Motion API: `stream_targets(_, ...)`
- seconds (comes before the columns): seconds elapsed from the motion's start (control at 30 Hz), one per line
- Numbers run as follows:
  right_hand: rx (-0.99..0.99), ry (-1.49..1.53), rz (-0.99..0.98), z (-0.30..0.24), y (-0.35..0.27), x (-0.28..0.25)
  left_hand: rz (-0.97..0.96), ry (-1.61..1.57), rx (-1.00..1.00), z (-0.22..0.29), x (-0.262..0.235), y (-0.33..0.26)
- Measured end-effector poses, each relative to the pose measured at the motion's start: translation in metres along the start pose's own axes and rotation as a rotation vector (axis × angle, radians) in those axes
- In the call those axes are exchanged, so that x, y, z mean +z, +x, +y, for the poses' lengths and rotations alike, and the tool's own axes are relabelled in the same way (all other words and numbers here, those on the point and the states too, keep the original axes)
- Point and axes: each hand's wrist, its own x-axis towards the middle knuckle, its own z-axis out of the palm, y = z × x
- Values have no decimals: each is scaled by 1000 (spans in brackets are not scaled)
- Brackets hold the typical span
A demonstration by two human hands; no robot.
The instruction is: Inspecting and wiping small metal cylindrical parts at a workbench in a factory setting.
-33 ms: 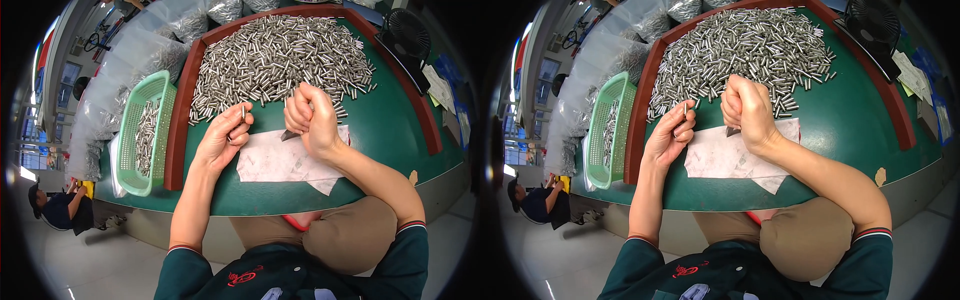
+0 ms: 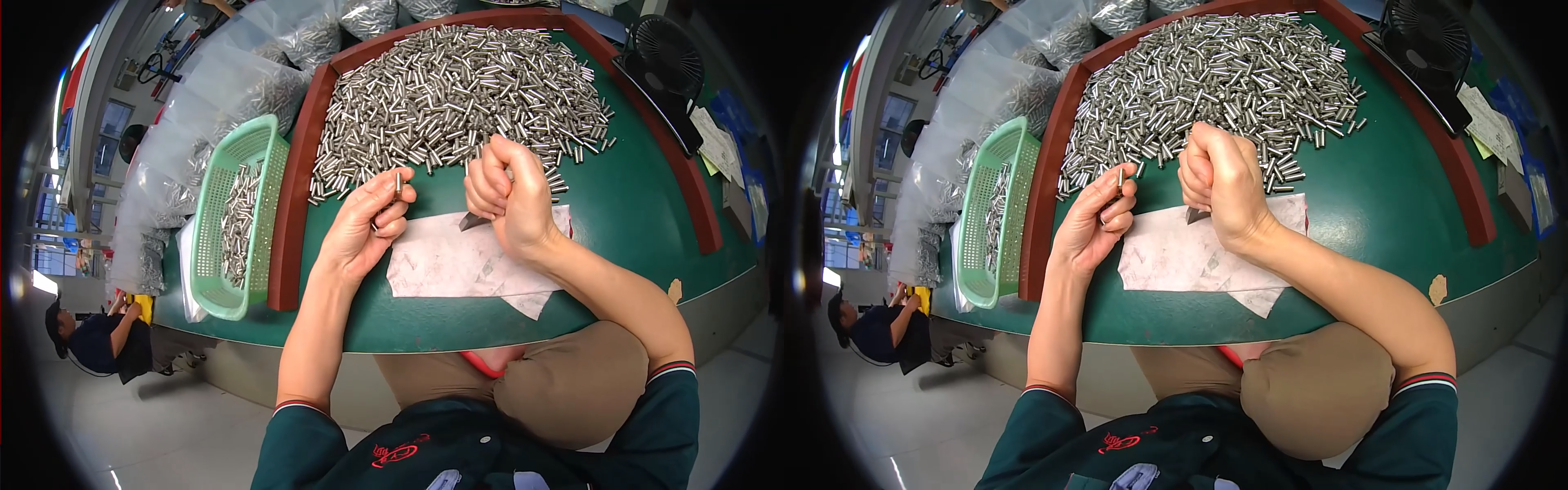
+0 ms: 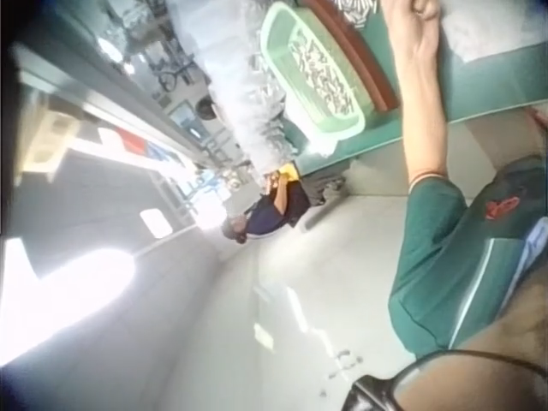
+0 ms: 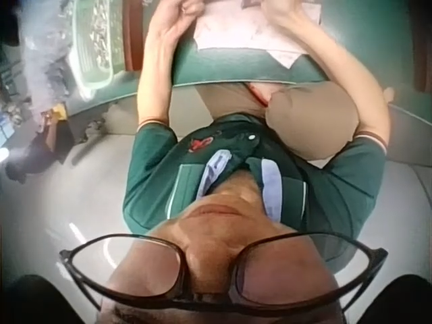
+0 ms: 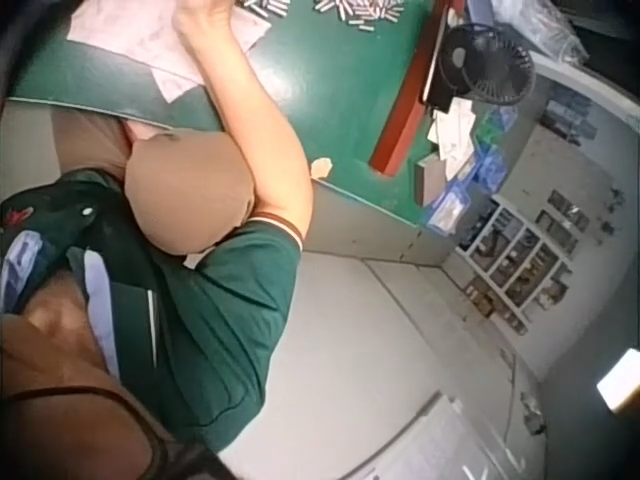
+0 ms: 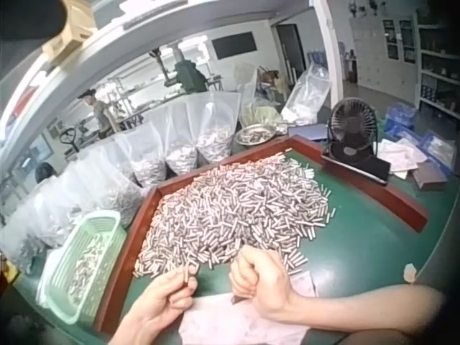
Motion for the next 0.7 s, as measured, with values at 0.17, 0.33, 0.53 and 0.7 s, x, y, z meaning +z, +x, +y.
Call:
stream_targets(0.17, 6, 5, -4, 1, 1, 0, 39, 3, -22, 2, 3, -1)
stream_targets(0.33, -1, -3, 1, 1, 1, 0, 105, 44, 103, 2, -4, -1)
stream_targets(0.53, -5, -22, -10, -1, 1, 0, 366, 857, 386, 0, 6, 3)
stream_targets(0.7, -11, -28, -15, -1, 0, 0, 638, 1229, 925, 18, 7, -5)
